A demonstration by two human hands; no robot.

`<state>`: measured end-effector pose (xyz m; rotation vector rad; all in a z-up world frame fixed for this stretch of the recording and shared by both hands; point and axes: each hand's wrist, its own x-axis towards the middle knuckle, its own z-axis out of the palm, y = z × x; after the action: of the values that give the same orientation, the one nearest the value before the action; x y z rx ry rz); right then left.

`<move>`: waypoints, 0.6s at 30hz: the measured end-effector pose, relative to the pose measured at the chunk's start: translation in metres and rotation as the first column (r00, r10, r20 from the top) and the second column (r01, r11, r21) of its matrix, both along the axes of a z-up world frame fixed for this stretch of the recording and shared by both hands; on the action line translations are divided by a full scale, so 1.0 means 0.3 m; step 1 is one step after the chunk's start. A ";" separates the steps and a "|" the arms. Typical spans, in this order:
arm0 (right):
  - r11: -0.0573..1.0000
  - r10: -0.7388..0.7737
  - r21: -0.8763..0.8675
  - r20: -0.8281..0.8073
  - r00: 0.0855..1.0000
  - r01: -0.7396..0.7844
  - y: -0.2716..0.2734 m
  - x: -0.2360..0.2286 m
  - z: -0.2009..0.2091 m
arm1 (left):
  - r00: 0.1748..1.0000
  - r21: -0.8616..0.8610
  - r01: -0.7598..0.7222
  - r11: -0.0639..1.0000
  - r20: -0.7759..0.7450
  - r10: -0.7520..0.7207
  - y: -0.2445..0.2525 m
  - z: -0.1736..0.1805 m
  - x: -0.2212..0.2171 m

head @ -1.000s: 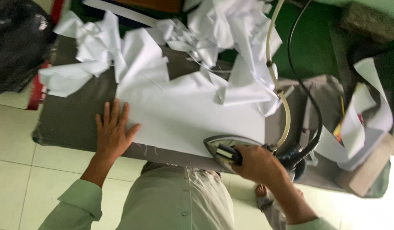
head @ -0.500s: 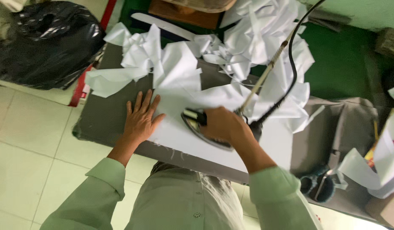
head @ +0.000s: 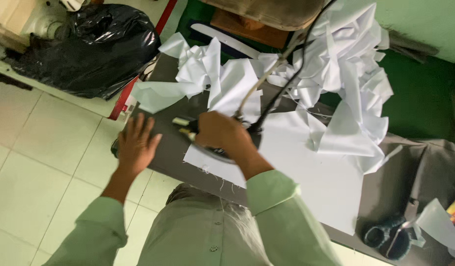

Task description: The person cuts a white fabric piece with scissors, then irons it on a table. They place a striped template on the fabric, cut along the template's edge, and remove the template. The person then cuts another white fabric piece and smooths it on the table.

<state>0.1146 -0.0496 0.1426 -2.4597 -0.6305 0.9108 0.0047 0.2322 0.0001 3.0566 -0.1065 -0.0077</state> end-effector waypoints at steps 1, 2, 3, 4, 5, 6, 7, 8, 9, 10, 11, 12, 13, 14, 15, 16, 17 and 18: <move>0.999 0.053 -0.012 -0.030 0.998 -0.053 0.014 -0.031 0.047 | 0.998 -0.038 -0.063 0.997 -0.009 0.062 0.022 -0.007 0.009; 0.994 0.104 -0.022 -0.062 0.993 -0.106 0.023 -0.061 0.093 | 0.992 -0.075 -0.125 0.989 -0.022 0.124 0.038 -0.016 0.019; 0.995 0.085 -0.038 -0.062 0.994 -0.088 0.027 -0.096 0.101 | 0.994 -0.091 -0.107 0.990 -0.022 0.105 0.044 -0.024 0.020; 0.998 0.069 0.007 -0.084 0.994 -0.068 0.029 -0.130 0.108 | 0.988 -0.135 -0.151 0.979 0.013 0.154 0.049 -0.034 0.023; 0.998 0.050 0.050 -0.107 0.993 -0.045 0.034 -0.159 0.115 | 0.979 -0.183 -0.190 0.964 0.042 0.201 0.053 -0.045 0.031; 0.999 0.027 0.032 -0.108 0.994 -0.024 0.016 -0.173 0.100 | 0.983 -0.201 -0.170 0.965 0.038 0.181 0.010 -0.037 0.038; 0.998 0.008 0.063 -0.123 0.992 -0.001 0.003 -0.193 0.083 | 0.986 -0.312 -0.142 0.939 0.039 0.162 -0.025 -0.023 0.033; 0.995 -0.010 0.094 -0.137 0.991 0.023 -0.010 -0.214 0.066 | 0.989 -0.419 -0.115 0.901 0.040 0.144 -0.059 -0.009 0.026; 0.996 -0.018 0.087 -0.138 0.990 0.030 -0.043 -0.232 0.072 | 0.990 -0.425 -0.109 0.899 0.037 0.137 -0.129 -0.007 0.030; 0.996 -0.029 0.077 -0.143 0.989 0.040 -0.075 -0.250 0.079 | 0.993 -0.471 -0.069 0.879 0.048 0.104 -0.199 -0.002 0.033; 0.996 -0.038 0.069 -0.146 0.989 0.048 -0.104 -0.265 0.088 | 0.995 -0.514 -0.031 0.857 0.061 0.072 -0.265 0.006 0.039; 0.996 -0.045 0.065 -0.145 0.988 0.055 -0.157 -0.286 0.101 | 0.996 -0.517 -0.025 0.855 0.061 0.066 -0.310 0.014 0.037; 0.997 -0.062 0.040 -0.116 0.991 0.067 -0.215 -0.305 0.114 | 1.000 -0.489 -0.032 0.872 -0.014 0.028 -0.360 0.021 0.039; 0.997 -0.078 0.014 -0.087 0.993 0.079 -0.274 -0.326 0.129 | 0.996 -0.460 -0.035 0.887 -0.090 -0.008 -0.413 0.029 0.040; 0.996 -0.086 0.007 -0.084 0.993 0.087 -0.343 -0.349 0.109 | 0.996 -0.467 -0.027 0.884 -0.088 -0.016 -0.445 0.044 0.034; 0.989 -0.143 -0.044 -0.094 0.985 0.140 -0.413 -0.374 0.092 | 0.991 -0.409 -0.046 0.911 -0.135 -0.011 -0.479 0.061 0.028; 0.978 -0.197 -0.094 -0.096 0.976 0.189 -0.484 -0.393 0.076 | 0.984 -0.348 -0.063 0.935 -0.176 0.001 -0.513 0.079 0.027; 0.976 -0.202 -0.100 -0.088 0.975 0.193 -0.546 -0.405 0.104 | 0.986 -0.356 -0.057 0.933 -0.169 -0.004 -0.522 0.060 0.022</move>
<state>-0.0069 -0.2134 0.1737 -2.4856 -0.3094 0.9915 0.0113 0.0757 0.0180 2.6761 -0.0489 -0.2180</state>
